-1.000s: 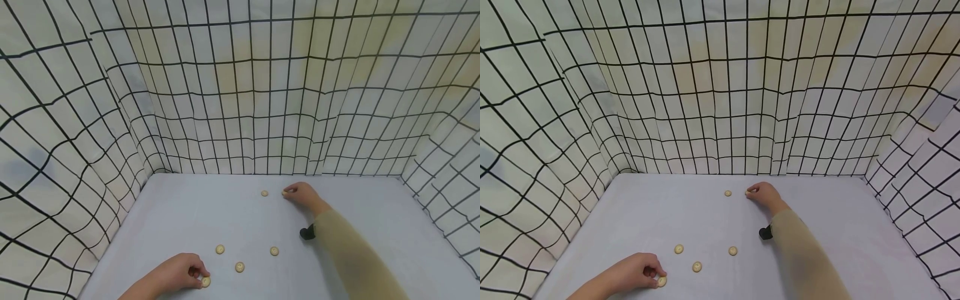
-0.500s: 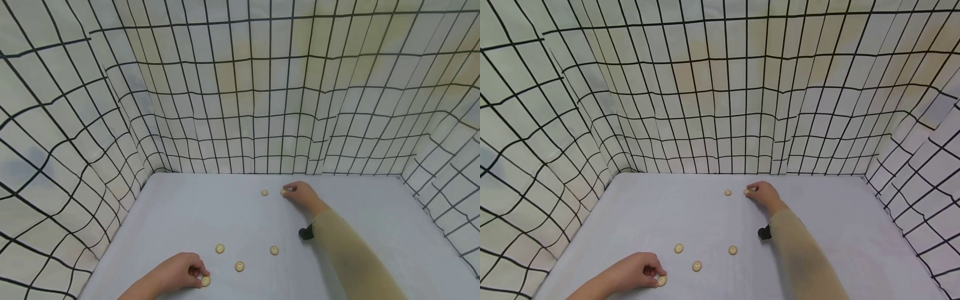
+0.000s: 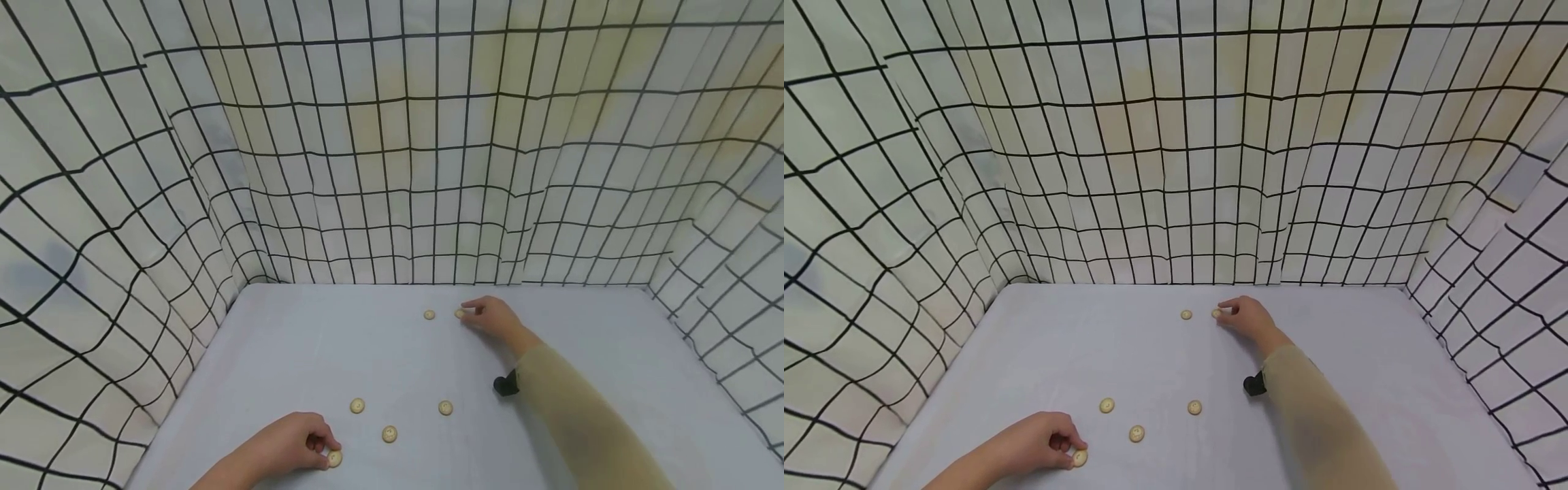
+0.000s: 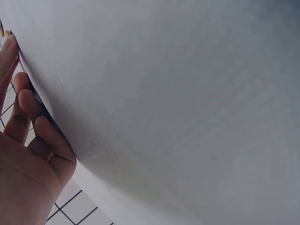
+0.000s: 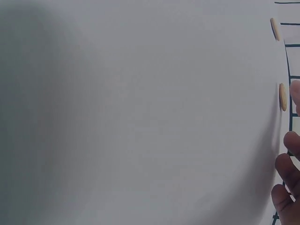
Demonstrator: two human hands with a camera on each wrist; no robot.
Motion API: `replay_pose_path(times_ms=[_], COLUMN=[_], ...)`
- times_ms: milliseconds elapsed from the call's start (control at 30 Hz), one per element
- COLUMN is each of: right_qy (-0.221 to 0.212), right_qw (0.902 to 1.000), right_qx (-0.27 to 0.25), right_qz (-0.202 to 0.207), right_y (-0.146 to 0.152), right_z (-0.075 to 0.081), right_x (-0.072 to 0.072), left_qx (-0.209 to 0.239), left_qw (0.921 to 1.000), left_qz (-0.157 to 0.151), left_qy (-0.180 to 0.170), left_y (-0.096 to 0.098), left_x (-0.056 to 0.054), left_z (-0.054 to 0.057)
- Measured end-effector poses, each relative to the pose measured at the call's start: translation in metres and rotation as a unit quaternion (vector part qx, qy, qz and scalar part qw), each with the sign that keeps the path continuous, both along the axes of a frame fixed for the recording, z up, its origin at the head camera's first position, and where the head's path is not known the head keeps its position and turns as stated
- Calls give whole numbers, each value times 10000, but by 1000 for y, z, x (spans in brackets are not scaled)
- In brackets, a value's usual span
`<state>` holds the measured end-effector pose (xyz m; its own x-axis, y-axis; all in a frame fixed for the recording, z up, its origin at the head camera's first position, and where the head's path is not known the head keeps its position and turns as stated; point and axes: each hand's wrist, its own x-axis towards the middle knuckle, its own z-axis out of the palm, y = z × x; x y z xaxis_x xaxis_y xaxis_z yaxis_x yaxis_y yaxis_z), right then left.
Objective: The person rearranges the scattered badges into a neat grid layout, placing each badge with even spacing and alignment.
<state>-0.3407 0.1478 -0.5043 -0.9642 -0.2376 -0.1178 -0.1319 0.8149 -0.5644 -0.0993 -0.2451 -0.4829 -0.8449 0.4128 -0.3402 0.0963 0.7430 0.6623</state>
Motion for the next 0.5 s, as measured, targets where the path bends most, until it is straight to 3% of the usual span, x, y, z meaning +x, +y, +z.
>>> replay_pose_path(times_ms=[300,500], right_qy=[-234,-59], right_qw=[9992,9961], right_qx=[-146,-28], right_qz=[288,881], right_y=[10,13], right_z=[8,11], right_x=[17,35], left_qx=[74,-16], left_qw=[10000,10000], left_qz=[-5,-31], left_qy=[2,36], left_y=[1,0], left_x=[1,0], left_z=[0,0])
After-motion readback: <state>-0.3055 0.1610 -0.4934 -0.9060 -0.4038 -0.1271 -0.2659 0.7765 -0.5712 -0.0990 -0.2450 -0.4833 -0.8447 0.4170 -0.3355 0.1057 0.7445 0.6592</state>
